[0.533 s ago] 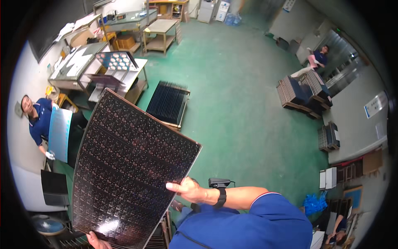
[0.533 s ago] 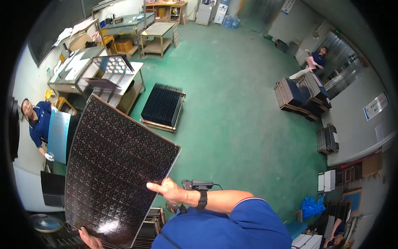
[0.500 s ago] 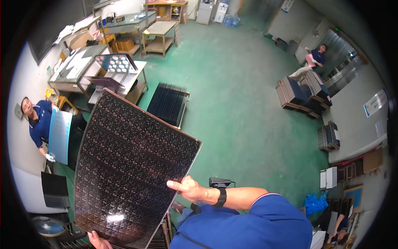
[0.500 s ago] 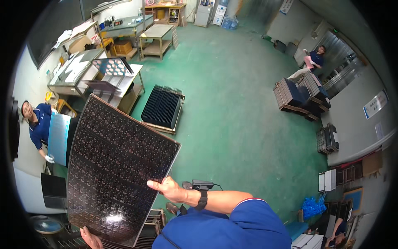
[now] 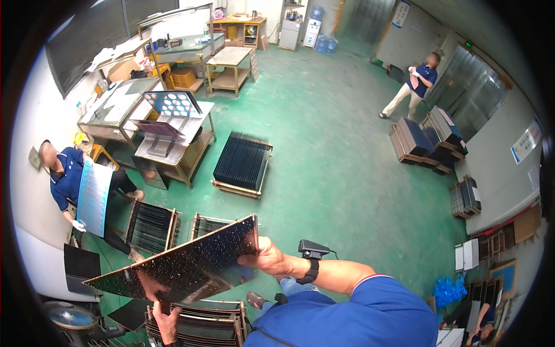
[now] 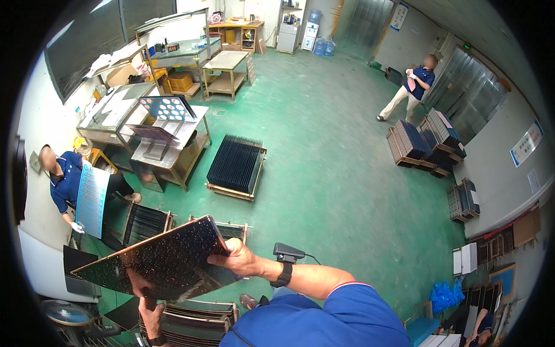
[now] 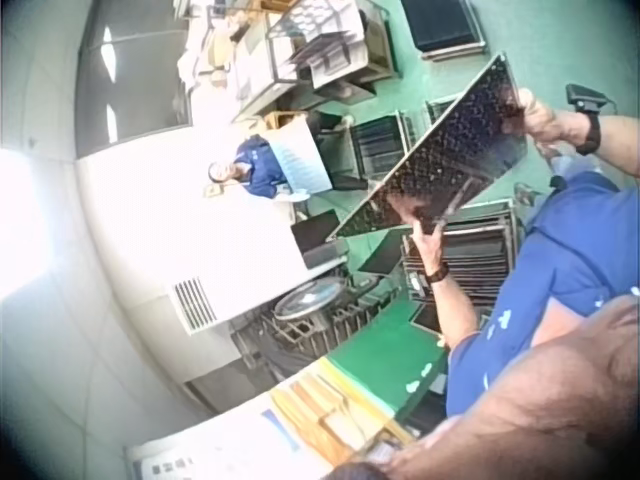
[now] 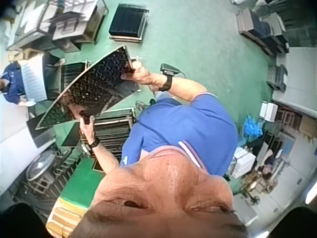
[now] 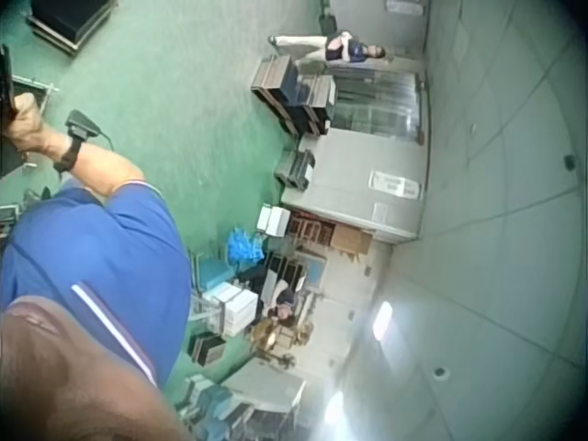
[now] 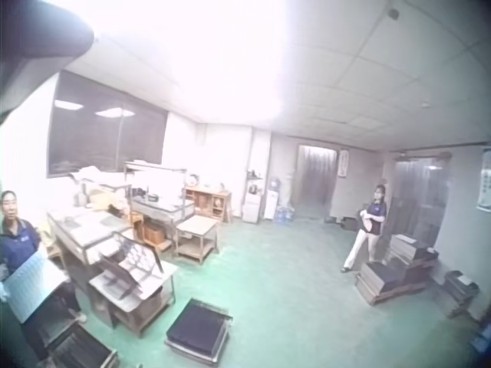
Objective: Picking up circuit boards from stacks, inspecting them, and placing them into racks or onto a trolley.
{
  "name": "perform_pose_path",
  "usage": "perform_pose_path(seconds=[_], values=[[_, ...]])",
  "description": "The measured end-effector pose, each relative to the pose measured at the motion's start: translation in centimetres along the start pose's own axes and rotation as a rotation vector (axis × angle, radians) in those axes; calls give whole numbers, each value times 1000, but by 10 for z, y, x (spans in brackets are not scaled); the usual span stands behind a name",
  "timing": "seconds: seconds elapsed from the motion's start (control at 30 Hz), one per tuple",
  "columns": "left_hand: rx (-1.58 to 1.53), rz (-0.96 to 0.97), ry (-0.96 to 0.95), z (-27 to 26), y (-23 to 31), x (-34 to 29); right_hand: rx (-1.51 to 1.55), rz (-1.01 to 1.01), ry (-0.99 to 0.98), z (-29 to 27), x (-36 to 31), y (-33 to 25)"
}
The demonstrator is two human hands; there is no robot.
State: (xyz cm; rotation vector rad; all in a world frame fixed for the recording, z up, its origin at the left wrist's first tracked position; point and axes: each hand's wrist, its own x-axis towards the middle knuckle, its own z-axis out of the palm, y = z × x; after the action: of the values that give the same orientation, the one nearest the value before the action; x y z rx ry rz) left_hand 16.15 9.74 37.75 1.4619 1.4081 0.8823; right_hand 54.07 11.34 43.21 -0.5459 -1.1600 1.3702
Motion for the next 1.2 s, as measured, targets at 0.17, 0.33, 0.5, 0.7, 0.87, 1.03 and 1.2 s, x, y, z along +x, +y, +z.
perform_pose_path(seconds=[0.17, 0.33, 0.5, 0.7, 0.87, 1.03, 1.2], values=[[-84, -41, 155, -12, -10, -66, -35, 198, -60, 4, 5, 25], [283, -202, 402, -21, 9, -81, -361, 111, 61, 19, 26, 31], [231, -97, 878, -59, -23, -138, -278, 418, 156, -12, -10, 63], [457, -216, 1001, -72, -31, -155, -219, 734, 101, -22, -30, 79], [522, -390, 1016, -62, -116, -165, -316, 763, -9, -5, -33, 80], [563, -597, 987, -44, -168, -170, -322, 778, -14, -10, -38, 77], [526, -617, 1012, -28, -184, -168, -350, 808, 2, -16, -47, 75]])
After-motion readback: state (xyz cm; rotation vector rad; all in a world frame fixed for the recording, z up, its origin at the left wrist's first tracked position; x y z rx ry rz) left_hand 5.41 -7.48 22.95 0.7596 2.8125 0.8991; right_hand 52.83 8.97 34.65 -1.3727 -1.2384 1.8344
